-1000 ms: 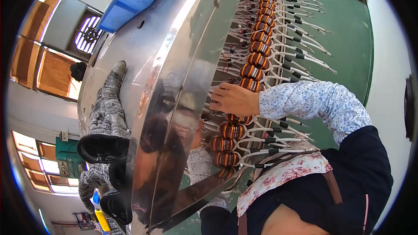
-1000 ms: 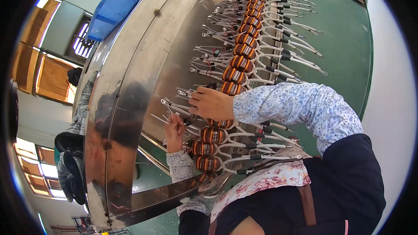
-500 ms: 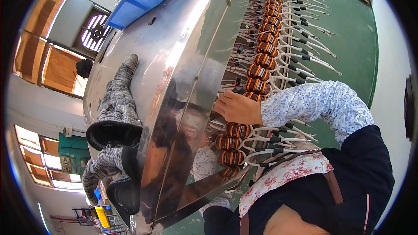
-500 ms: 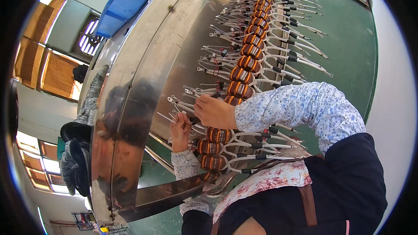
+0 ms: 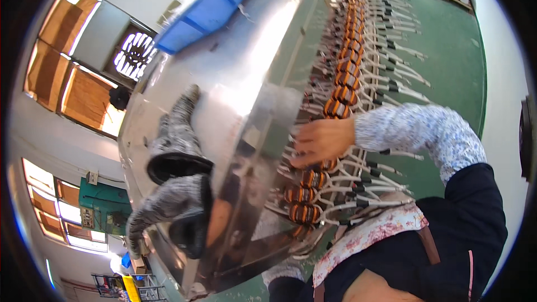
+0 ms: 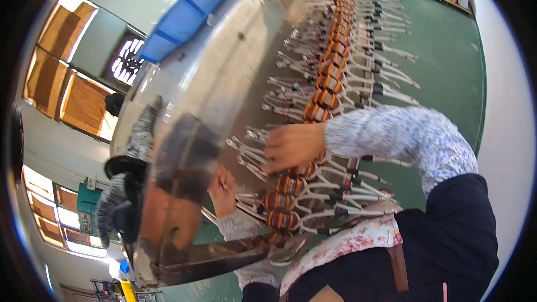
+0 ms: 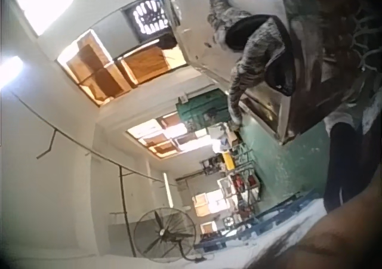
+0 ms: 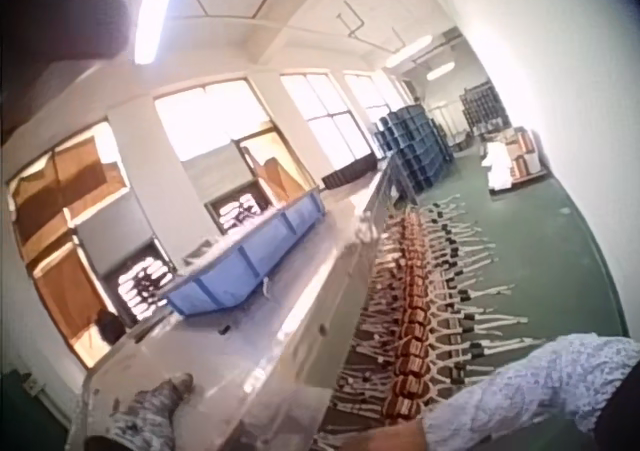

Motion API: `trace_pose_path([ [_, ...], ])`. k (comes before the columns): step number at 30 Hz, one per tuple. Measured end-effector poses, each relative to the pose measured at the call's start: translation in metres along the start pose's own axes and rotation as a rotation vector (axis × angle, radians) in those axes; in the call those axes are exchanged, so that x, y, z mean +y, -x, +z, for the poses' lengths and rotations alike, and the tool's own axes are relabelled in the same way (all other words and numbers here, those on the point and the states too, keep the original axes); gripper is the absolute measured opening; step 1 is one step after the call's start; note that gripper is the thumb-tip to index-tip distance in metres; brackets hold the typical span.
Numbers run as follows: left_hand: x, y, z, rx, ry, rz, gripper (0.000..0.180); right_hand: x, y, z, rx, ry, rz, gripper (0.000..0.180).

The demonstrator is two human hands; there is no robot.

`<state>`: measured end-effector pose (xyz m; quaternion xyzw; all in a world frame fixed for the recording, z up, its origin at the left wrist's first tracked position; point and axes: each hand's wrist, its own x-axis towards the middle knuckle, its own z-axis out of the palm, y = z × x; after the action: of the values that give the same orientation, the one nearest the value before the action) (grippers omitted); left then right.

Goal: The person uses pliers to strip the insulation from white wires attached to a row of copper coils hanging from a metal rack. They then insert the stripped wire ends into the coils and secure them. The person works methodically along the rack, handling each coil individually.

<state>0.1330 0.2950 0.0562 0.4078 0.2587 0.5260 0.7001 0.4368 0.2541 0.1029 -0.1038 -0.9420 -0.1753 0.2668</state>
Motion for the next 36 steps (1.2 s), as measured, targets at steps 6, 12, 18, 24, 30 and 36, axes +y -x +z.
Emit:
trace_pose_path([
  [6, -0.002, 0.066, -0.042, 0.213, -0.025, 0.000, 0.017, 0.008, 0.021, -0.123, 0.556, 0.046, 0.100, 0.039],
  [12, -0.020, 0.083, -0.041, 0.310, -0.021, 0.022, 0.018, 0.029, -0.049, -0.204, 0.833, 0.020, 0.564, 0.043],
  [18, -0.020, 0.106, -0.039, 0.341, -0.052, 0.080, 0.020, 0.081, -0.104, -0.221, 0.154, -0.227, 0.495, 0.052],
  [24, -0.022, 0.159, -0.048, 0.310, -0.158, 0.222, 0.024, 0.080, -0.144, -0.196, -0.027, 0.035, 0.562, 0.057],
  [30, 0.000, 0.229, -0.092, 0.080, 0.315, -0.033, 0.022, 0.013, -0.140, -0.192, 0.745, 0.126, 0.791, 0.028],
  [36, -0.038, 0.325, -0.194, -0.062, 0.616, -0.399, 0.026, -0.163, -0.146, -0.087, 1.055, 0.706, 0.716, 0.018],
])
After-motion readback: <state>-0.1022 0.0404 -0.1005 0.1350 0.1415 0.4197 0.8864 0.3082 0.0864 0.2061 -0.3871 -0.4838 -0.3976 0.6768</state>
